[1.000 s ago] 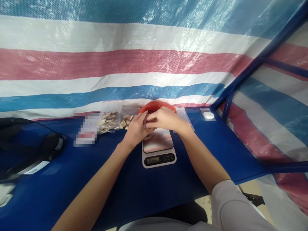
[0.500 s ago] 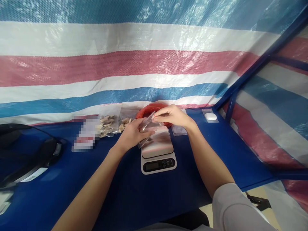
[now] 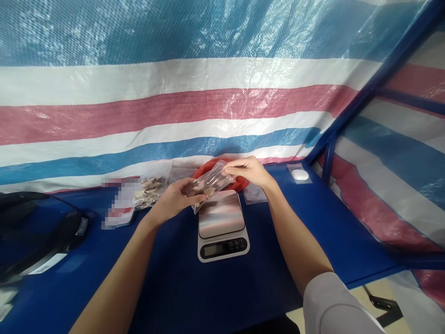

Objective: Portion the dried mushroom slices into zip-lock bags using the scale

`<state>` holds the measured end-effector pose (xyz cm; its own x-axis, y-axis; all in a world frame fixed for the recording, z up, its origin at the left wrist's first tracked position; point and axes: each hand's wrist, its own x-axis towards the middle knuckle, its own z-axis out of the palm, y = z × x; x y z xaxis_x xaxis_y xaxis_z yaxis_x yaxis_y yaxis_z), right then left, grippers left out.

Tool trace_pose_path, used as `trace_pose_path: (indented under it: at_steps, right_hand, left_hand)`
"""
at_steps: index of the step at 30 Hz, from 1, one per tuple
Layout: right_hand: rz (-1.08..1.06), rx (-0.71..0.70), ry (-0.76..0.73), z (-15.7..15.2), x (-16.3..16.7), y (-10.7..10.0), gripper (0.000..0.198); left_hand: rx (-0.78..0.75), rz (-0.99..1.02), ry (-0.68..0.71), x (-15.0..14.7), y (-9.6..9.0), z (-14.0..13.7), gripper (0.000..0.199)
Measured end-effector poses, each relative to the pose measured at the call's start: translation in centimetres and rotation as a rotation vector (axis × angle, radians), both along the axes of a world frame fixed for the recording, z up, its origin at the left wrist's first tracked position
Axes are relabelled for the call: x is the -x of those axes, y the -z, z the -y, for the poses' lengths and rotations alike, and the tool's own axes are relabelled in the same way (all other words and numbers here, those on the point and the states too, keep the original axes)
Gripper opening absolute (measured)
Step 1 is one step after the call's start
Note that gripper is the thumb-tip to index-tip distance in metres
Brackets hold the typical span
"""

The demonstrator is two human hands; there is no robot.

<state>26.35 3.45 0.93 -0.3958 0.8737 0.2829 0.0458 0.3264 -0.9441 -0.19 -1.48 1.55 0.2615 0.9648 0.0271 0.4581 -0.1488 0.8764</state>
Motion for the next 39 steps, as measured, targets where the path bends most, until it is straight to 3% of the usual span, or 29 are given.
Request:
trace_pose_path:
  at_steps: [4, 9, 12, 17, 24, 30, 39]
  right_hand:
    - [-0.081, 0.111, 0.039, -0.6, 0.0, 0.7, 0.028]
    - [-0.179, 0.218, 0.168, -1.3, 0.0, 1.0, 0.034]
    - [-0.223, 0.231, 0.228, -1.8, 0.2, 1.1, 0.034]
    - [-0.164, 0.252, 0.177, -2.7, 0.6, 1.7, 0.03]
    - [-0.176, 0.251, 0.158, -3.3, 0.2, 2.9, 0.024]
    - [-0.14, 0.277, 0.225, -3.9, 0.5, 3.9, 0.018]
    - [0.143, 0.099, 0.303, -3.5, 1.3, 3.4, 0.007]
  left_hand:
    - [0.012, 0.023, -0.058, -0.1, -0.1, -0.5, 0.066]
    - [-0.155, -0.31, -0.131, -0.7, -2.0, -1.7, 0.06]
    - [-0.194, -0.444, -0.047, -1.5, -3.7, -2.7, 0.05]
    - [-0.165, -0.53, 0.088, -2.6, -5.4, -4.5, 0.049]
    - [-0.071, -0.377, -0.041, -1.4, -4.0, -6.7, 0.081]
    - [-0.127, -0.351, -0.065, -1.1, -3.7, -8.2, 0.07]
    - [-0.136, -0.388, -0.025, -0.6, -4.1, -8.2, 0.068]
